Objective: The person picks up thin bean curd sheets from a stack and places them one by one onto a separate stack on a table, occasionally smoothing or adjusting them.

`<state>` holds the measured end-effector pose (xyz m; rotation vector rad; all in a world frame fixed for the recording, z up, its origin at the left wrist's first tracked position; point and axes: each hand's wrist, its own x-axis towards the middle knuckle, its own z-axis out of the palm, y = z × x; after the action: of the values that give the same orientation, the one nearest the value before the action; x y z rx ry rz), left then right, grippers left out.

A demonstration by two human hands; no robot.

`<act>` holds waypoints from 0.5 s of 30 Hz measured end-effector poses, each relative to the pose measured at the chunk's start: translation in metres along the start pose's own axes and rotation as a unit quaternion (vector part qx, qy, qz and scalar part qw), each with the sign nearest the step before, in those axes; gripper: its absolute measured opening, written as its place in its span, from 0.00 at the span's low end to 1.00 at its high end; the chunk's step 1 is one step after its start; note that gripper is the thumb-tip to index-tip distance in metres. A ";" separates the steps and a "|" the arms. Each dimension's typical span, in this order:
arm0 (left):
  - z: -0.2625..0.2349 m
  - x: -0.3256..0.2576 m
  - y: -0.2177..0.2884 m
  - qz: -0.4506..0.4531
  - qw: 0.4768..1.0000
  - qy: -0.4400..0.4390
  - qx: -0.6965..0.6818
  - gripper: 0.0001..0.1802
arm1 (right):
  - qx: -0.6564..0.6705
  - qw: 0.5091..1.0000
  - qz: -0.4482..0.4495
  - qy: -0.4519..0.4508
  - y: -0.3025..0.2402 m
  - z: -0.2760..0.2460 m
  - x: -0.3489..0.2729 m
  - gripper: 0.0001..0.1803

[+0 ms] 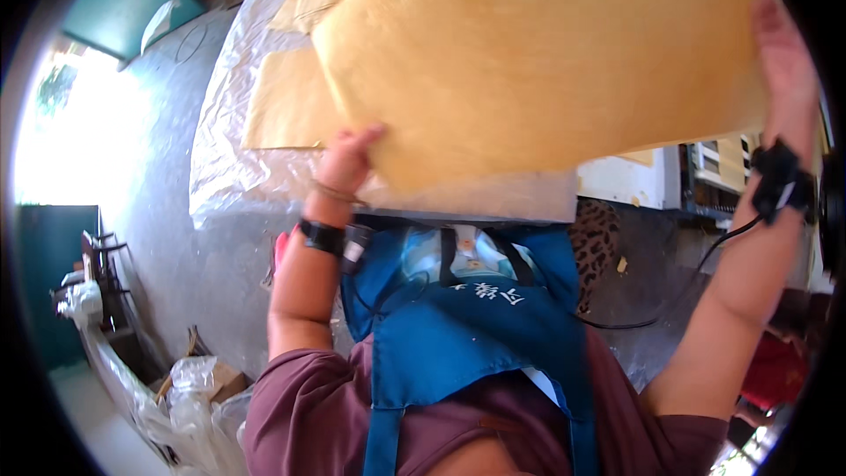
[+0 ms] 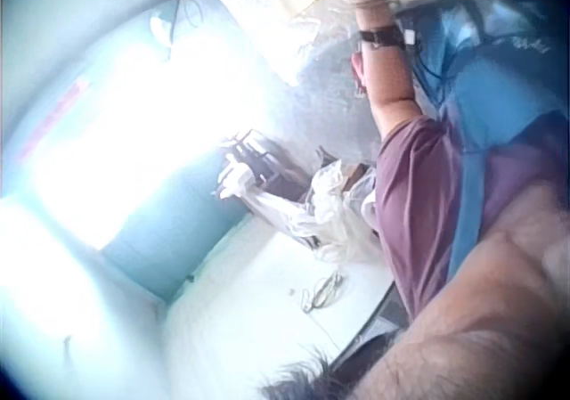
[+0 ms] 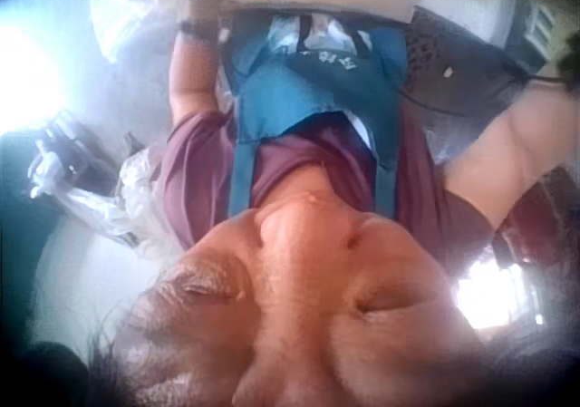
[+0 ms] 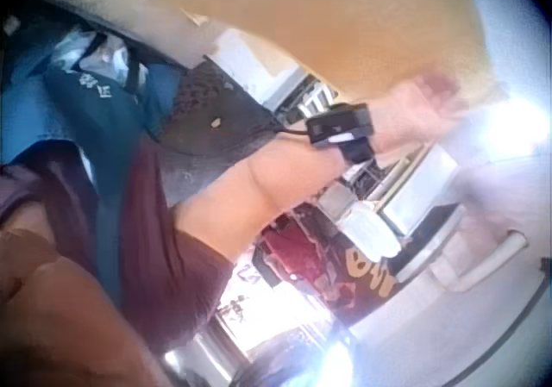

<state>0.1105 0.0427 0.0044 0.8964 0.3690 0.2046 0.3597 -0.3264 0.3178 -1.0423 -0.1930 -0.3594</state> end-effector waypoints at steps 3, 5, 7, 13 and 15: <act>-0.087 -0.004 0.084 0.074 0.971 0.122 0.191 0.15 | 0.080 0.972 0.219 0.017 0.140 -0.042 -0.026 0.19; -0.137 0.008 0.133 0.040 0.928 0.152 0.339 0.19 | 0.139 0.933 0.329 0.034 0.221 -0.070 -0.063 0.21; -0.168 0.027 0.164 0.038 0.881 0.176 0.437 0.22 | 0.166 0.892 0.413 0.081 0.266 -0.065 -0.112 0.22; -0.239 0.086 0.168 0.020 0.757 0.249 0.604 0.23 | 0.106 0.846 0.500 0.152 0.340 -0.053 -0.161 0.25; -0.246 0.098 0.151 0.041 0.804 0.237 0.543 0.25 | 0.114 0.849 0.493 0.153 0.348 -0.064 -0.157 0.25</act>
<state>0.1003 0.3444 -0.0381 2.0178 0.9659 0.3016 0.3459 -0.1933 -0.0455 -0.7151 0.5780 0.4341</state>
